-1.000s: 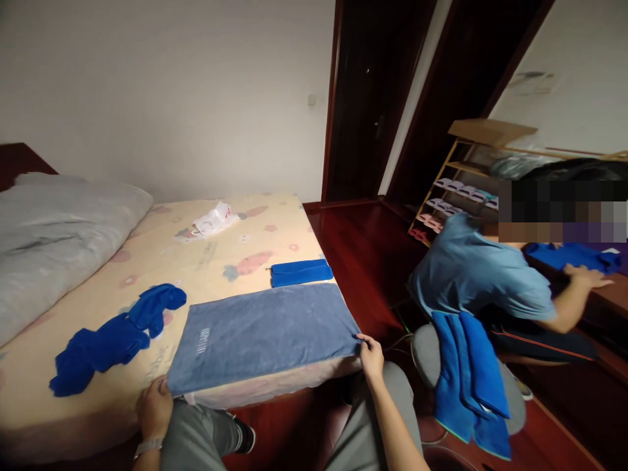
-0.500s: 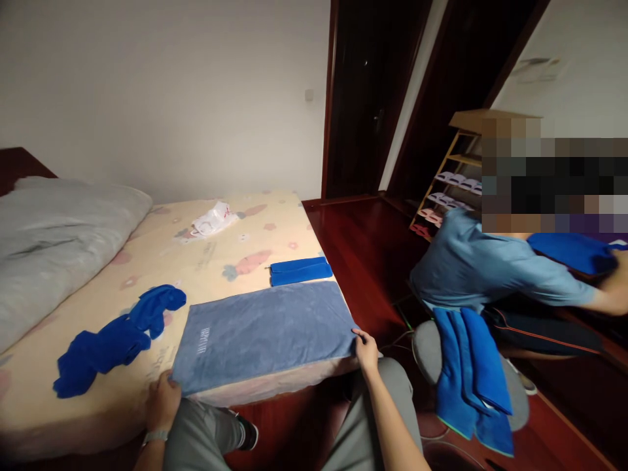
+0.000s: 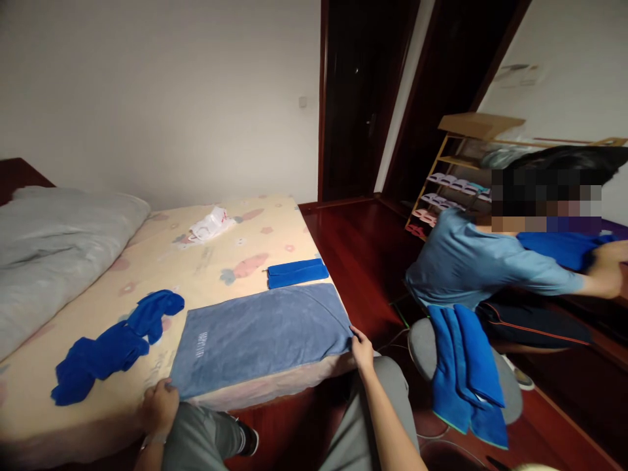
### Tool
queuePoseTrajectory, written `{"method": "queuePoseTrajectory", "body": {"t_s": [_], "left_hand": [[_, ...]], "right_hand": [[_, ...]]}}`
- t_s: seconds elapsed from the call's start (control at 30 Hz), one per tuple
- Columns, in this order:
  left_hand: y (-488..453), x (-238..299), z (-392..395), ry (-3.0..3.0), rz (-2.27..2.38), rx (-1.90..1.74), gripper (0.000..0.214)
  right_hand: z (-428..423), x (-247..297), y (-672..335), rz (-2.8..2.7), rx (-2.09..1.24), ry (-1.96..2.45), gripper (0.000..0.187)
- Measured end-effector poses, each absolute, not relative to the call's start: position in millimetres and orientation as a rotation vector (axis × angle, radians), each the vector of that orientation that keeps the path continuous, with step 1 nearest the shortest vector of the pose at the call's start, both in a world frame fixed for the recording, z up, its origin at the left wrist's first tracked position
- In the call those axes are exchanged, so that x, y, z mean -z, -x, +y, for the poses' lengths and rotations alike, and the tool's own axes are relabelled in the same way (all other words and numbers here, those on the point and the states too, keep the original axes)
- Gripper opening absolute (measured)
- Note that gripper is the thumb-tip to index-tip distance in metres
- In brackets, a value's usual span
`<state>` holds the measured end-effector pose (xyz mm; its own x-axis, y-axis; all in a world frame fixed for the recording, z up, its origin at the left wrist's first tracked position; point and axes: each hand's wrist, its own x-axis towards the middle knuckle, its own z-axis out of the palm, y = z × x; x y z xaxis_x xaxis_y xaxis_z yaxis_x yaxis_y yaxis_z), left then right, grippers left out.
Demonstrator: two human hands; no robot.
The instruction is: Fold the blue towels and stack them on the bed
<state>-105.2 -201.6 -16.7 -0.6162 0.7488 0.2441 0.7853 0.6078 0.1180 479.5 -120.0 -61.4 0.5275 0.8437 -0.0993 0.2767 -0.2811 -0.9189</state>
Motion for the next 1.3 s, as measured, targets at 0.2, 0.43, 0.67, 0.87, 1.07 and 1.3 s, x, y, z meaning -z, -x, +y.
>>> {"method": "queuePoseTrajectory", "body": {"t_s": [0.2,0.43,0.67,0.87,1.07,1.3], "left_hand": [[85,4,-200,1.481,-2.344,0.443,0.034],[-98,11,-166,2.502,-2.263,1.223,0.036],[-292,21,-119,2.052,-2.911,2.321,0.058],[-294,32,-120,2.114,-2.898,2.6,0.059],[-299,39,-134,2.429,-2.75,2.017,0.042],[-292,23,-153,2.678,-2.603,1.847,0.06]], "right_hand": [[-113,60,-466,-0.924,-0.703,1.737,0.051],[-121,52,-426,-1.434,-0.62,1.48,0.054],[-134,38,-399,-1.619,-0.968,1.304,0.053],[-111,24,-425,-1.358,-0.99,1.352,0.041],[-20,-10,-423,-1.328,-0.715,1.713,0.048],[54,-27,-376,-1.689,-0.633,2.101,0.042]]}}
